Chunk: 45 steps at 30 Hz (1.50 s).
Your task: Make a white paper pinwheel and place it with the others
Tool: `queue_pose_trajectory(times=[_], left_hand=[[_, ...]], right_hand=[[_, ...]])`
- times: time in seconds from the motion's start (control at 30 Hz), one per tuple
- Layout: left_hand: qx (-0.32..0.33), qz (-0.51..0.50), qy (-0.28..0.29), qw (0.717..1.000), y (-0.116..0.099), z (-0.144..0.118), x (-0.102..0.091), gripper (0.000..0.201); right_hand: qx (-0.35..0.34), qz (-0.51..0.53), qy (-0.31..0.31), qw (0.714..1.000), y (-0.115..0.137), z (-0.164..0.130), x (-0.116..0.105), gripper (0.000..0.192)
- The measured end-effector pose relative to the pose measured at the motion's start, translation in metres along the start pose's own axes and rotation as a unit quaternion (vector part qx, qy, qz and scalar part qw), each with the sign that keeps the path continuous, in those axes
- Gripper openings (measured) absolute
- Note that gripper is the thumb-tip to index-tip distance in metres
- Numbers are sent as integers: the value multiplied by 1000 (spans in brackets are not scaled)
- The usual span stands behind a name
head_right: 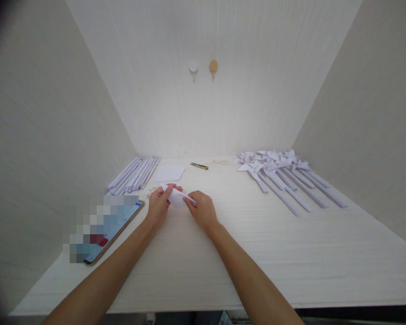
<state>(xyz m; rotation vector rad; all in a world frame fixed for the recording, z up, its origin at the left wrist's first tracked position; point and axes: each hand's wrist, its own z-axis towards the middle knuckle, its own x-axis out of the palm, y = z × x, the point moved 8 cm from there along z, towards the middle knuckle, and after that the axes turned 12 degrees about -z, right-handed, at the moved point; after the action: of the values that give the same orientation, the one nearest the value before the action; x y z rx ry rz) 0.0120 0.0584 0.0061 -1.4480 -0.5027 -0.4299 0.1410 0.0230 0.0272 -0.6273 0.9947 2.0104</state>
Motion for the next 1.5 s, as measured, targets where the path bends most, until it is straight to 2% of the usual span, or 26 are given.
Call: queue_pose_trajectory(times=[0.17,0.37,0.63,0.83,0.93,1.1,1.23,1.5], left_hand=[[16,-18,10,1000,-4,3,1,34],[42,-33,-39,998,-11,6,-9,32],[42,-31,-37,998,-10,7,-9,31],[31,-47,-30,998,-9,7,-9,33],[18,-76,-29,997,-8,7,-9,30],[-3,-139,-51,989,-6,7,-11,18],[-25,-180,-61,981,-4,4,-9,9],[-29,-190,-71,979,2,4,-11,10]], right_hand=[[9,21,-2,1000,1,1,-1,17],[12,19,2,1000,0,0,-1,19],[14,28,4,1000,-1,0,0,17],[64,96,6,993,-7,2,0,14],[135,194,22,971,-17,2,3,15],[226,373,9,900,-29,3,7,26],[235,451,-15,861,-33,3,8,28],[233,502,-78,829,-43,3,3,26]])
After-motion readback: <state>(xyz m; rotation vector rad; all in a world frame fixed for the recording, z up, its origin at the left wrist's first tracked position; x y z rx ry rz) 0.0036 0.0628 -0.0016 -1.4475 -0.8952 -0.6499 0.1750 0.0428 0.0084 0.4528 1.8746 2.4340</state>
